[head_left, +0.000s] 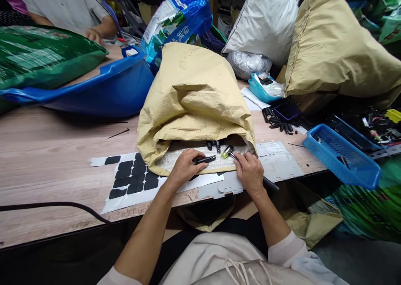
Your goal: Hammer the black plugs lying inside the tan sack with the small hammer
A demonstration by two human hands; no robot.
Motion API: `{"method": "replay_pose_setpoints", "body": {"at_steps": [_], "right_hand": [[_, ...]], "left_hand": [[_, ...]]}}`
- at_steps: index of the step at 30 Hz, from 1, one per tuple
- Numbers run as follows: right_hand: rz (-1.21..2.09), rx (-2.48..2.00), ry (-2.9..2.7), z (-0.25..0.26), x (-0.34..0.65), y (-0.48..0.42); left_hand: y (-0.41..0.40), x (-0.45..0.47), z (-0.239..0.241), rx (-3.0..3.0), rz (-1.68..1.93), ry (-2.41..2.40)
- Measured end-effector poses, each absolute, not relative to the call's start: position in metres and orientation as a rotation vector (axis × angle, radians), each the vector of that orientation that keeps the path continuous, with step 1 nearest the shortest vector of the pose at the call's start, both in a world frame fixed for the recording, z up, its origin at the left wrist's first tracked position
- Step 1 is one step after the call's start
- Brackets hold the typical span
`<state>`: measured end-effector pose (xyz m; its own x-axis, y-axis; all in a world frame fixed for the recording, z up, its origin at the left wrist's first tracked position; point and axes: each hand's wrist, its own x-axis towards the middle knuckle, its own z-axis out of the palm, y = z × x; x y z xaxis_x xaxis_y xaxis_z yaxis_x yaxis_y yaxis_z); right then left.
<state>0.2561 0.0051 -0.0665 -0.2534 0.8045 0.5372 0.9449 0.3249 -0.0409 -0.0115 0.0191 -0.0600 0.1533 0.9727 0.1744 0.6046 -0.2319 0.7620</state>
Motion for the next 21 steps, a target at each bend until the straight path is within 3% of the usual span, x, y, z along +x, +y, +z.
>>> {"method": "replay_pose_setpoints", "body": {"at_steps": [7, 16, 21], "right_hand": [[-0.309, -1.528, -2.1, -0.062, 0.258, 0.007], [0.276, -1.238, -2.056, -0.034, 0.226, -0.001], [0.274, -1.234, -2.128, -0.035, 0.209, -0.002]], "left_hand": [[0.019, -0.011, -0.062, 1.869, 0.918, 1.519], [0.023, -0.001, -0.063, 1.778, 0.88, 1.61], [0.022, 0.0, -0.061, 1.748, 0.893, 1.61]]}}
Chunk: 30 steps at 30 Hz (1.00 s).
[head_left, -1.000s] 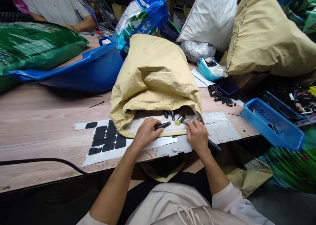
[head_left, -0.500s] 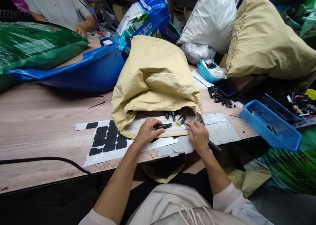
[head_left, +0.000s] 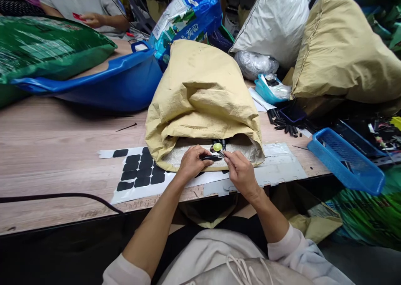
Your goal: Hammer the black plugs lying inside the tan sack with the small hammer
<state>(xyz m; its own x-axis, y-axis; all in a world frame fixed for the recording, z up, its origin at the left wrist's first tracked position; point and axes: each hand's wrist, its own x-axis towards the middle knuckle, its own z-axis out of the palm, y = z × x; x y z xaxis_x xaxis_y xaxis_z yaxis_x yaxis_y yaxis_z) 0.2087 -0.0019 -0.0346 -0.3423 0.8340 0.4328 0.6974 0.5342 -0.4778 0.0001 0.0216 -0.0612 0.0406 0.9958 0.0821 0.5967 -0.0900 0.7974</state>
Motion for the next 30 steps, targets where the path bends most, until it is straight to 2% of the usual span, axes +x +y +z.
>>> {"method": "replay_pose_setpoints", "body": {"at_steps": [6, 20, 30], "right_hand": [[0.212, -1.324, -2.274, -0.039, 0.202, -0.006], [0.205, -1.303, -2.121, -0.035, 0.226, -0.006], [-0.293, -1.497, -2.252, -0.049, 0.268, 0.012]], "left_hand": [[0.021, 0.0, -0.057, 1.771, 0.876, 1.621], [0.02, 0.001, -0.057, 1.725, 0.871, 1.618], [0.019, 0.0, -0.055, 1.743, 0.823, 1.632]]}}
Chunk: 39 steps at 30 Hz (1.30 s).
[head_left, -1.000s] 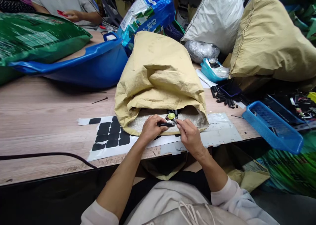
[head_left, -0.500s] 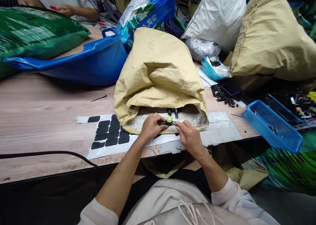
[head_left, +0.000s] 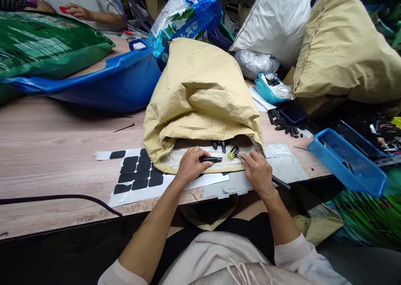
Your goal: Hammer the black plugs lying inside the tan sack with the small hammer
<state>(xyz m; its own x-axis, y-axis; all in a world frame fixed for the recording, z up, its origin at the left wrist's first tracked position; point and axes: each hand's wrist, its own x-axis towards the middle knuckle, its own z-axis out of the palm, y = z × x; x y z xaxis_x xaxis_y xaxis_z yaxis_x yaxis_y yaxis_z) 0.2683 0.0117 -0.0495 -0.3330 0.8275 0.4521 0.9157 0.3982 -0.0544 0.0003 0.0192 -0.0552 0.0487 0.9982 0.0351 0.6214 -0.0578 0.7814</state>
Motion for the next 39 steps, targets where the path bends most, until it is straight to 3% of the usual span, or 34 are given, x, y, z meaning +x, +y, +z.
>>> {"method": "replay_pose_setpoints", "body": {"at_steps": [20, 24, 28, 32, 36, 39], "right_hand": [[-0.352, -1.532, -2.192, -0.062, 0.259, 0.009], [-0.373, -1.512, -2.194, -0.061, 0.259, 0.009], [-0.378, -1.506, -2.199, -0.06, 0.258, 0.009], [-0.37, -1.526, -2.198, -0.06, 0.258, 0.008], [-0.36, -1.53, -2.21, -0.06, 0.258, 0.008], [-0.359, -1.538, -2.212, -0.06, 0.258, 0.008]], "left_hand": [[0.015, -0.001, -0.055, 1.766, 0.876, 1.608], [-0.014, -0.004, -0.029, 1.551, 0.976, 1.159], [-0.065, 0.0, -0.012, 1.341, 0.648, 0.78], [-0.105, 0.015, -0.055, 1.317, 0.351, 0.82], [-0.114, 0.026, -0.128, 1.179, 0.225, 1.217], [-0.103, 0.029, -0.155, 1.181, 0.234, 1.411]]}}
